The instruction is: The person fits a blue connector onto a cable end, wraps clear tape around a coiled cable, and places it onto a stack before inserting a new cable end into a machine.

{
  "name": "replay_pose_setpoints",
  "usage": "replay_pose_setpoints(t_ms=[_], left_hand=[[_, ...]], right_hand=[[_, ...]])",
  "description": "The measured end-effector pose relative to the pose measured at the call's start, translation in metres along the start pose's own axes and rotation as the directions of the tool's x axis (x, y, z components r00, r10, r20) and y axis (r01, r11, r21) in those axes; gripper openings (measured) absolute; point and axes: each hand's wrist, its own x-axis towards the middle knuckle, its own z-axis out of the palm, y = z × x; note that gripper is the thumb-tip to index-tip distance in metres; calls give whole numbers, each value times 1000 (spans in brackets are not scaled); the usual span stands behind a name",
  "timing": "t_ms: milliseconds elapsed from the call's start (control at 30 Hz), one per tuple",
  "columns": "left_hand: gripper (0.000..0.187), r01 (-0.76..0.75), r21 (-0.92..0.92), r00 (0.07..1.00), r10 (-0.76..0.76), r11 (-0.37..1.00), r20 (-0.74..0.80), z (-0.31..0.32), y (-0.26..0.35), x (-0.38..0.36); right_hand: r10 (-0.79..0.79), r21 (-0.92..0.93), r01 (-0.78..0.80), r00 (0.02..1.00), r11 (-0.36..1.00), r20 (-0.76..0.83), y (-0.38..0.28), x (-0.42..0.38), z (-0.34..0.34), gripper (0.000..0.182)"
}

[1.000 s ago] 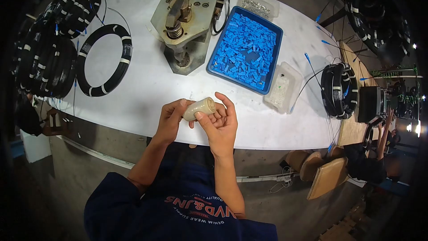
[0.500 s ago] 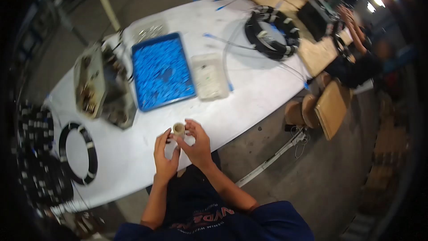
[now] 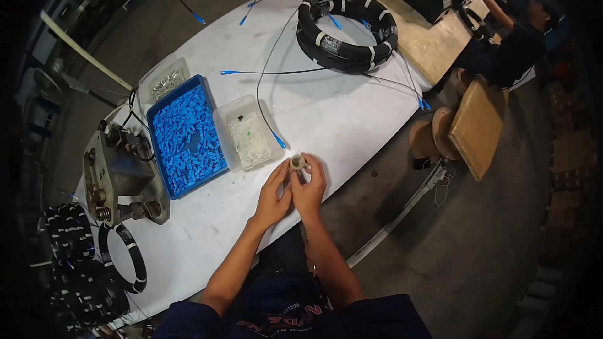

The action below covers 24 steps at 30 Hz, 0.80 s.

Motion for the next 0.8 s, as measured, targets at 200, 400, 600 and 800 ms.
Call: replay_pose_setpoints(t_ms=[200,400,600,800], left_hand=[[64,77,-30,997,-78,997,-20,16,-7,35],[64,57,0,997,-57,998,-58,13,-12,32],[47,118,-90,988,-126,989,-85,-4,-1,-5],[30,235,-130,914,-265,963,-306,-58,11,-102]], right_hand=[[-57,-14,57,998,998,-14,11,38,6,36],[-113,-57,114,993,992,23,14,40,8,46],[-49,-37,46,995,998,-82,23,18,5,61],[-21,13,20,999,1000,32,2,-51,21,45]])
